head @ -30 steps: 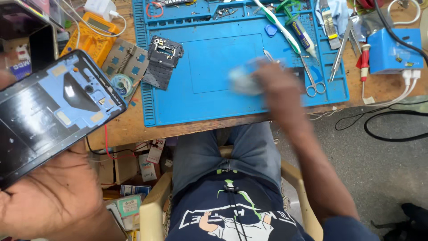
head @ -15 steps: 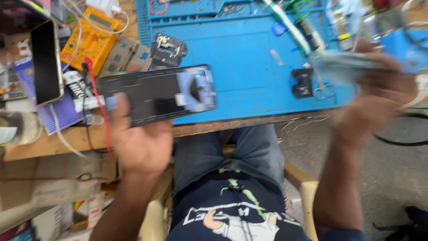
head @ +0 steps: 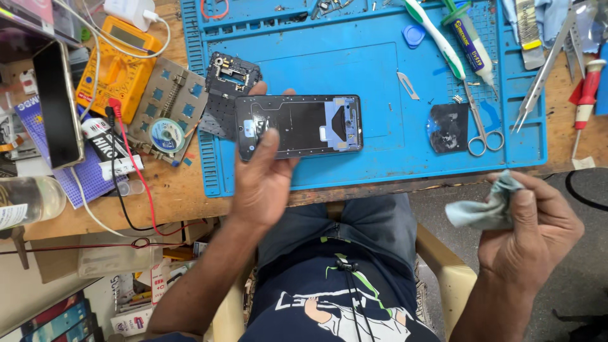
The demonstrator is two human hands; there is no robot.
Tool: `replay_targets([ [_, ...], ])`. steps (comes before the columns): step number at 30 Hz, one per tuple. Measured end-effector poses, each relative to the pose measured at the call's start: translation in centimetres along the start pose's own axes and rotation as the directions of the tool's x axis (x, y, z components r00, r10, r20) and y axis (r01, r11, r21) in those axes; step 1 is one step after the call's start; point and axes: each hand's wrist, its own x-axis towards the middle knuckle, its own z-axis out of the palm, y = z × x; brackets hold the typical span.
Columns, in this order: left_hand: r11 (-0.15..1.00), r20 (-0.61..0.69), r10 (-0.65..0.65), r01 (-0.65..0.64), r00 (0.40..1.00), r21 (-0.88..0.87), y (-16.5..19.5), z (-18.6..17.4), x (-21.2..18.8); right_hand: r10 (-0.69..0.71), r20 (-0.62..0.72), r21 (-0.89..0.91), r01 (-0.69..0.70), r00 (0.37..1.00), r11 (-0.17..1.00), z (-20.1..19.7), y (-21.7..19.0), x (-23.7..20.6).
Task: The person uses tweezers to manipulate small components inside a disassembled smartphone chassis on a blue work mat. They then wipe the interior surfaces with a cloth and a cotton swab, handling the device and tools throughout.
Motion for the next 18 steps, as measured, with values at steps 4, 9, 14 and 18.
replay_targets([
  [4, 0.971, 0.117, -0.018, -0.011, 0.993, 0.240, 3.7, -1.7, 0.7, -0.052, 0.065, -0.110, 0.059, 0.997, 0.992, 1.9, 0.1, 1.0],
  [9, 0.084, 0.149, -0.083, -0.142, 0.985, 0.986, 6.6, -1.1, 1.0, -0.106, 0.237, -0.341, 0.185, 0.966, 0.922, 5.9, -0.9, 1.6],
  [14, -0.215, 0.370, -0.104, -0.384, 0.923, 0.898, 6.1, 0.2, 1.2, -0.073, 0.270, -0.611, 0.230, 0.960, 0.758, 8.9, -2.1, 1.9],
  [18, -0.367, 0.487, -0.099, -0.486, 0.868, 0.793, 5.6, -0.1, 1.7, -0.058, 0.378, -0.687, 0.322, 0.924, 0.652, 10.3, -1.9, 2.6],
])
